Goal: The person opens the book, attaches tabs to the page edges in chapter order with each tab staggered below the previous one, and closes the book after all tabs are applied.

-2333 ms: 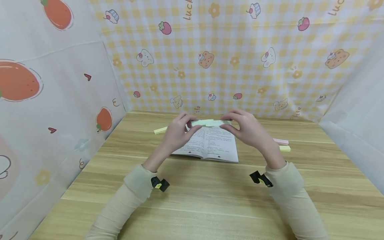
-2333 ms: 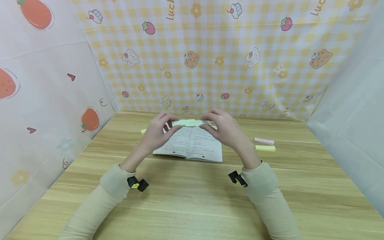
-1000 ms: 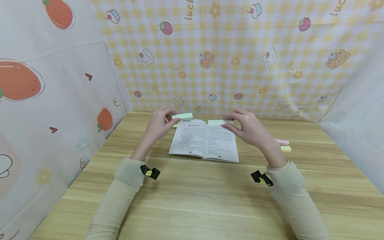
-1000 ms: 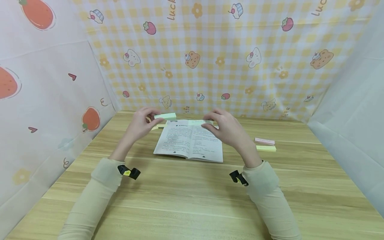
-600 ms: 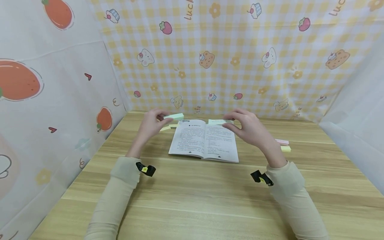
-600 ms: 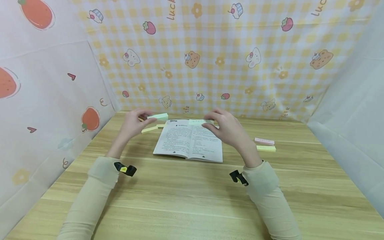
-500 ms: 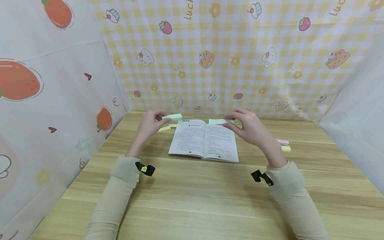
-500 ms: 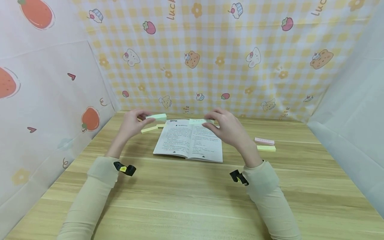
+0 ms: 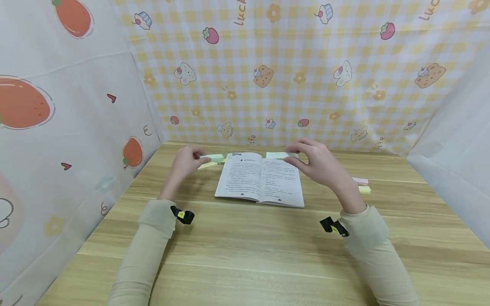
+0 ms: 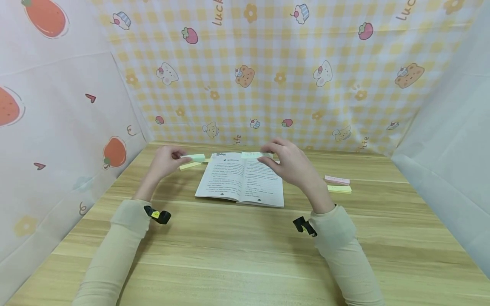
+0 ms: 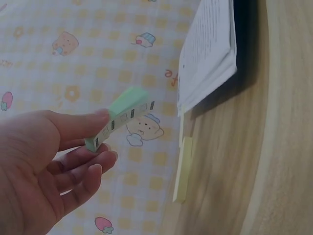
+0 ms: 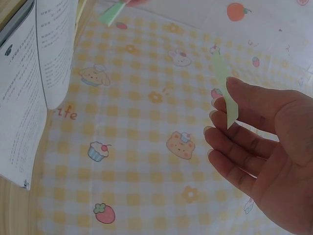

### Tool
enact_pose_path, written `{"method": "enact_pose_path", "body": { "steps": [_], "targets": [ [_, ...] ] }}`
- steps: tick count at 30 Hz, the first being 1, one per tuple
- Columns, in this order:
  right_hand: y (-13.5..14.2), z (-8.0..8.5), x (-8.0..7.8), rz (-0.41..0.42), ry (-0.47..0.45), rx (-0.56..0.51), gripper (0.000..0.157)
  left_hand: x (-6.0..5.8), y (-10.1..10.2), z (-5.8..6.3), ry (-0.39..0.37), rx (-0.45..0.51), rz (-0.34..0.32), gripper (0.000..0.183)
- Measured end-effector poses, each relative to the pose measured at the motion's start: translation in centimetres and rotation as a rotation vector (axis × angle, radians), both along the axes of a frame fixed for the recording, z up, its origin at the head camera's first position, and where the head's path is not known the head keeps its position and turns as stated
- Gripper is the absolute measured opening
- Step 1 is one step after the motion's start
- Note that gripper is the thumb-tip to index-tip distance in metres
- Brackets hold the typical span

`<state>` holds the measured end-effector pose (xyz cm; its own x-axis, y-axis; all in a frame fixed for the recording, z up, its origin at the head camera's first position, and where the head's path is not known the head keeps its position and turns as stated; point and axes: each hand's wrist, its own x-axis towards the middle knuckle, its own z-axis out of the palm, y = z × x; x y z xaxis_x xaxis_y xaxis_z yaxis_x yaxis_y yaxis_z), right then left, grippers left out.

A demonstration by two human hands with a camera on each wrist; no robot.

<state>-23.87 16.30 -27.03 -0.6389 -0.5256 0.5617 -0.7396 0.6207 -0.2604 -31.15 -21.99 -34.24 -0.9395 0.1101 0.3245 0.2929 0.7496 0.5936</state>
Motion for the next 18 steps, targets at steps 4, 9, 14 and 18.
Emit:
{"method": "enact_pose_path", "body": {
  "steps": [4, 9, 14, 18],
  "targets": [
    [0.0, -0.1, -0.1, 0.001, -0.001, -0.001, 0.018, -0.1, -0.4, -0.3, -0.024, -0.023, 0.02, 0.026],
    [0.0, -0.1, -0.1, 0.0, -0.011, -0.006, 0.018, 0.0, -0.7, -0.6, -0.066, -0.037, 0.046, 0.025],
    [0.1, -0.1, -0.2, 0.002, -0.001, -0.007, 0.018, -0.2, -1.1, -1.3, -0.086, -0.046, 0.039, 0.021],
    [0.3, -0.1, -0.3, 0.004, 0.007, -0.011, 0.018, -0.4, -1.5, -1.9, -0.099, -0.059, 0.027, 0.019]
  ]
}}
